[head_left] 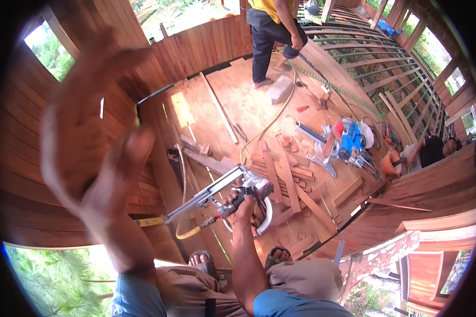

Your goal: The person installs wooden panels on a curved ceiling using a nail gun. They position each panel, secure it with nails, and occasionally reload the nail gun. Other workers are visible in the background.

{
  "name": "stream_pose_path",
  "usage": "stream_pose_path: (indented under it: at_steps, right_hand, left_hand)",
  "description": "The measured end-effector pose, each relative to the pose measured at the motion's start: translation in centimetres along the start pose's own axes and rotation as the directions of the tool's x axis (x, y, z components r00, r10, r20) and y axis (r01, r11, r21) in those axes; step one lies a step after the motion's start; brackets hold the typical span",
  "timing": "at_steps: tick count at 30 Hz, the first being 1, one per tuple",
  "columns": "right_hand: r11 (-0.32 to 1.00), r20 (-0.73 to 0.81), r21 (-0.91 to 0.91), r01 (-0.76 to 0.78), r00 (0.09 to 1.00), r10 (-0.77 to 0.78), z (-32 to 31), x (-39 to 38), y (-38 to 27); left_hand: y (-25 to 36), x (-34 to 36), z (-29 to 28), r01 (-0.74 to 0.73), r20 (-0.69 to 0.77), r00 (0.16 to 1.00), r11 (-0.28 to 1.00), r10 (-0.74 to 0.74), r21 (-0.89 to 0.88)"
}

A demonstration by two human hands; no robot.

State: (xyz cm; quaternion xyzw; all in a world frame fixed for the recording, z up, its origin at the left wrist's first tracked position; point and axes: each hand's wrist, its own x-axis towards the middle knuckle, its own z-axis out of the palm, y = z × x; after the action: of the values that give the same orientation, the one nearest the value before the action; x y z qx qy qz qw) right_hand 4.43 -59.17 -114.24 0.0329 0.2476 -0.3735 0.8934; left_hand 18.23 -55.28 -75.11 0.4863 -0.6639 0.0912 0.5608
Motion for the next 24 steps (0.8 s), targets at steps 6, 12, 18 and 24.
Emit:
stream_pose_path:
  at_steps: [6,12,18,24]
  right_hand:
    - [1.0,-0.076,0.009,-0.012,0.997,0.013,0.9,0.0,0.3]
    - [1.0,-0.046,0.019,-0.021,0.999,0.022,1.0,0.1,-0.5]
    - [0.999,-0.074,-0.032,0.005,0.997,-0.008,0.1,0.5,0.2]
    - [1.0,-0.093,0.016,0.026,0.995,-0.025,0.1,0.2,0.3]
  left_hand:
    - [-7.5,-2.2,1.1,0.437,0.012,0.899,0.899,-0.437,-0.024]
    - [-19.1,-10.7,1.0,0.864,0.123,0.473,0.431,-0.873,-0.26]
    - [-24.1,-21.1,-0.4,0.986,0.055,0.126,0.118,-0.991,-0.119]
    - [-25.2,-26.5,-1.1,1.0,0.022,-0.009,-0.008,-1.0,0.009]
